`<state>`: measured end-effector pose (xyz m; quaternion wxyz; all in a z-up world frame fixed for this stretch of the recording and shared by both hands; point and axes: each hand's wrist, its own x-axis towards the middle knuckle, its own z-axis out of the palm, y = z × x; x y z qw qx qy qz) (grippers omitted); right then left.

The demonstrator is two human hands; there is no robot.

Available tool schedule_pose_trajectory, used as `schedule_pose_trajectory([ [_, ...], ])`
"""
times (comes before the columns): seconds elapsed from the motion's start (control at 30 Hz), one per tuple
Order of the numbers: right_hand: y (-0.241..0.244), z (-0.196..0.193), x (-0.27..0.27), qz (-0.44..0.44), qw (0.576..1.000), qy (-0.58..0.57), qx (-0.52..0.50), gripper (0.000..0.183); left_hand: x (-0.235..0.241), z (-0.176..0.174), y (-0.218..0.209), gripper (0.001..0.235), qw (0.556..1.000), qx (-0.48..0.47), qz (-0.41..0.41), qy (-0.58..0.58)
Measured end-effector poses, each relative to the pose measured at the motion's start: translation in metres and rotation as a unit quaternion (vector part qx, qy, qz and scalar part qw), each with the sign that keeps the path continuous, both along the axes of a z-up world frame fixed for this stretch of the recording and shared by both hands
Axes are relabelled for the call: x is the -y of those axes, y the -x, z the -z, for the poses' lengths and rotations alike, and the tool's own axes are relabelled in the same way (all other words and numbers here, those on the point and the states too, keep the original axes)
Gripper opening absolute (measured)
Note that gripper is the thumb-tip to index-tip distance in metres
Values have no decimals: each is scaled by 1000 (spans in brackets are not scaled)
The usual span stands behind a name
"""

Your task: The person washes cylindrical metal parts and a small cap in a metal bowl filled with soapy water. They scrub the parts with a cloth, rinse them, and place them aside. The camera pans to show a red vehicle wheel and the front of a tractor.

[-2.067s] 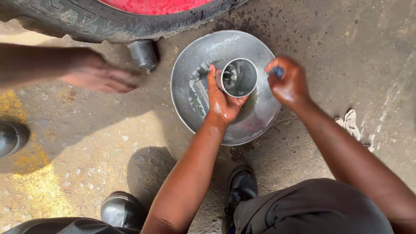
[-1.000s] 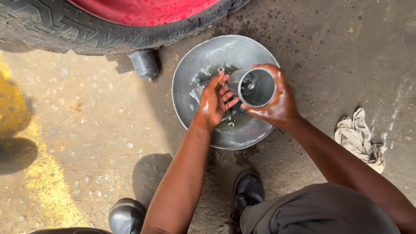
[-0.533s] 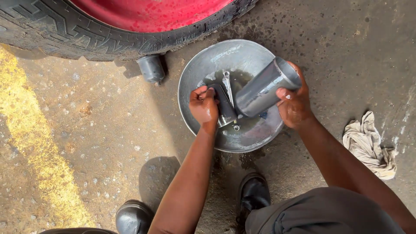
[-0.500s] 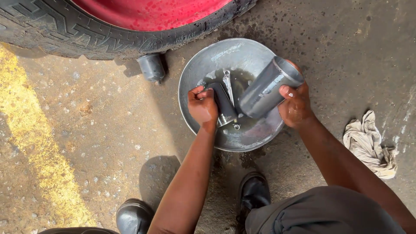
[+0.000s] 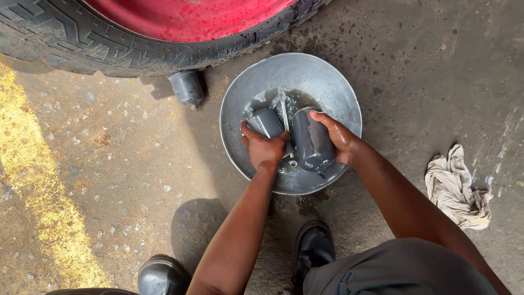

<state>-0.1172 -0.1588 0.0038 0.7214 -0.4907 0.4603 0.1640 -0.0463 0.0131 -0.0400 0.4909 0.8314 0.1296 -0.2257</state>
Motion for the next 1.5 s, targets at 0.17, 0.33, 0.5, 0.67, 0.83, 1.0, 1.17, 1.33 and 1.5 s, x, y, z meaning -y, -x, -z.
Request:
schedule_pose_trajectory([
  [0.17, -8, 11, -3, -31, 979, 199, -4, 90, -3, 27, -12, 116, 973, -41, -86, 209],
  [0.33, -21, 53, 4, -89, 948, 304, 3, 96, -30, 17, -31, 90, 876, -206, -91, 426],
  [0.5, 8, 69, 23, -199, 812, 546, 65, 79, -34, 1, -47, 74, 781, -294, -78, 546],
  [0.67, 29, 103, 22, -468, 584, 661, 48, 61, -32, -5, -46, 74, 753, -314, -82, 572],
  [0.83, 26, 134, 32, -288, 783, 538, 120, 54, -36, -2, -46, 72, 736, -322, -93, 588],
  [1.0, 19, 121, 47, -292, 847, 424, 134, 46, -36, 3, -41, 71, 756, -320, -70, 567],
  [1.17, 19, 36, 55, 32, 964, 103, 243, 35, -24, -15, -33, 80, 803, -250, -9, 542],
  [1.33, 1, -17, -29, -286, 714, 492, 408, 40, 7, -29, -24, 97, 871, -219, 8, 439],
  [1.5, -44, -21, -23, -238, 744, 502, 371, 34, -1, -39, -13, 104, 837, -226, 80, 492],
])
